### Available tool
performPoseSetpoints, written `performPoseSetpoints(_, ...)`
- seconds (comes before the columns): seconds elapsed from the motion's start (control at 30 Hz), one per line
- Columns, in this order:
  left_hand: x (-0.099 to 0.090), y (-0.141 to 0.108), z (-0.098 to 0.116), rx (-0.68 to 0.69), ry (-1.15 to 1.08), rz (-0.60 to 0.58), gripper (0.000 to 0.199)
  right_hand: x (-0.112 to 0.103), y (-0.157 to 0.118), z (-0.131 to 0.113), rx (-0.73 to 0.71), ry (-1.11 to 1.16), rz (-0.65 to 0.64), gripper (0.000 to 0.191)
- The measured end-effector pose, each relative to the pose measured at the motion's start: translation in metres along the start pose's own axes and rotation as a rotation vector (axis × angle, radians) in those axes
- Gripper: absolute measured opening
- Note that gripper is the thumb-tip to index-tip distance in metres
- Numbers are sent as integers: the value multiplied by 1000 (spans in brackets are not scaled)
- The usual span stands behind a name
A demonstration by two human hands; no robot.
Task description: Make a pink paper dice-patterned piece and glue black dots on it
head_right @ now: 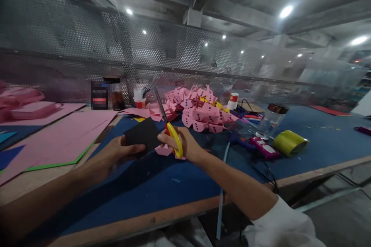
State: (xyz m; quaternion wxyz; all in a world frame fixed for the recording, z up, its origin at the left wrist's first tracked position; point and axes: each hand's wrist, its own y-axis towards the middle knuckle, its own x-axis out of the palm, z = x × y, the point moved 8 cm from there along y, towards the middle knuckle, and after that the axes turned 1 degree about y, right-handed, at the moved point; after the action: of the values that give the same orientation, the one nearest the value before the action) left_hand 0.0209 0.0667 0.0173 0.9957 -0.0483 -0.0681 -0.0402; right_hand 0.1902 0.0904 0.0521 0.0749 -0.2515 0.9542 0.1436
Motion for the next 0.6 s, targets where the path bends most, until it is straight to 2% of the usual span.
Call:
performPoseSetpoints(0.27, 0, -8, -4, -65, -60, -57, 40, 7, -4, 1, 35, -77, -72, 32)
performPoseSetpoints(0.4, -8, -4, -4, -42, -84, -25, 24, 3, -3, 3, 44, -131, -47, 31)
performPoseSetpoints(0.6, -13, 3, -6, -4, 27, -67, 27, -5, 0, 9, 13, -64, 34, 35)
